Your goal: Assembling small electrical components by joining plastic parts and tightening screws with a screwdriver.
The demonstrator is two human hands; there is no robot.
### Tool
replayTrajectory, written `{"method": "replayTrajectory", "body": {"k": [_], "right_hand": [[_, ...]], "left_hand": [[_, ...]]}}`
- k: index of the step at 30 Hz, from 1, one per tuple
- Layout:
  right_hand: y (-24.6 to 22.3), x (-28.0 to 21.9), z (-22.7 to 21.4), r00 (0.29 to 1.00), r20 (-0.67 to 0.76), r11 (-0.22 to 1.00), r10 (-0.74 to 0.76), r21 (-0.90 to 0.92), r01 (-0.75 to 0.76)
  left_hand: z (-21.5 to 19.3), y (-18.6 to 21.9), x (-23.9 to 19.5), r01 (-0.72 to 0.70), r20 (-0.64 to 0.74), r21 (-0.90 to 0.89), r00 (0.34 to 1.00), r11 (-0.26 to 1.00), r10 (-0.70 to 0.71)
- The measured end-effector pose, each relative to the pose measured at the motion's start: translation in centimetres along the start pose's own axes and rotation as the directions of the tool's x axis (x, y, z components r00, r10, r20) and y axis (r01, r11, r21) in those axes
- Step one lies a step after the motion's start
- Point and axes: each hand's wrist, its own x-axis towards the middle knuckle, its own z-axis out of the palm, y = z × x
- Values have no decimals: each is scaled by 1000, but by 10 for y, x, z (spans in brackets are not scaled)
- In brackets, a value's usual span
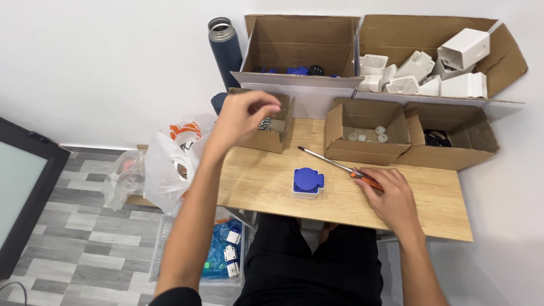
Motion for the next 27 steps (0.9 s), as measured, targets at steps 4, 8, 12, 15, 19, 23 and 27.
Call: {"method": "replayTrajectory", "body": {"k": [4, 8, 12, 15, 19, 23, 27], "right_hand": [[-2, -3, -8, 995, 1, 975, 104, 197, -103], [-5, -17, -18, 963, -28, 895, 267, 379, -237], [-7, -51, -25, 978, -45, 808, 204, 572, -142], [-10, -62, -42, 999, -29, 865, 36, 502, -17], [-39, -67, -59, 1000, -27, 888, -13, 460, 24], [-56, -73, -68, 999, -20, 895, 35, 445, -22], [-58, -79, -70, 1000, -20, 919, -3, 395, 11]], "left_hand": [[19, 13, -61, -34, -191, -215, 982, 976, -8], [56, 14, -123, 183, -227, -511, 914, 840, -338], [89, 14, -176, -13, -250, -815, 910, 580, -331], [103, 22, -193, 33, -202, -867, 888, 497, -412], [103, 33, -196, 27, -206, -869, 889, 495, -410], [107, 32, -199, -20, -225, -867, 907, 497, -356], [107, 31, -203, 36, -177, -847, 922, 531, -345]]}}
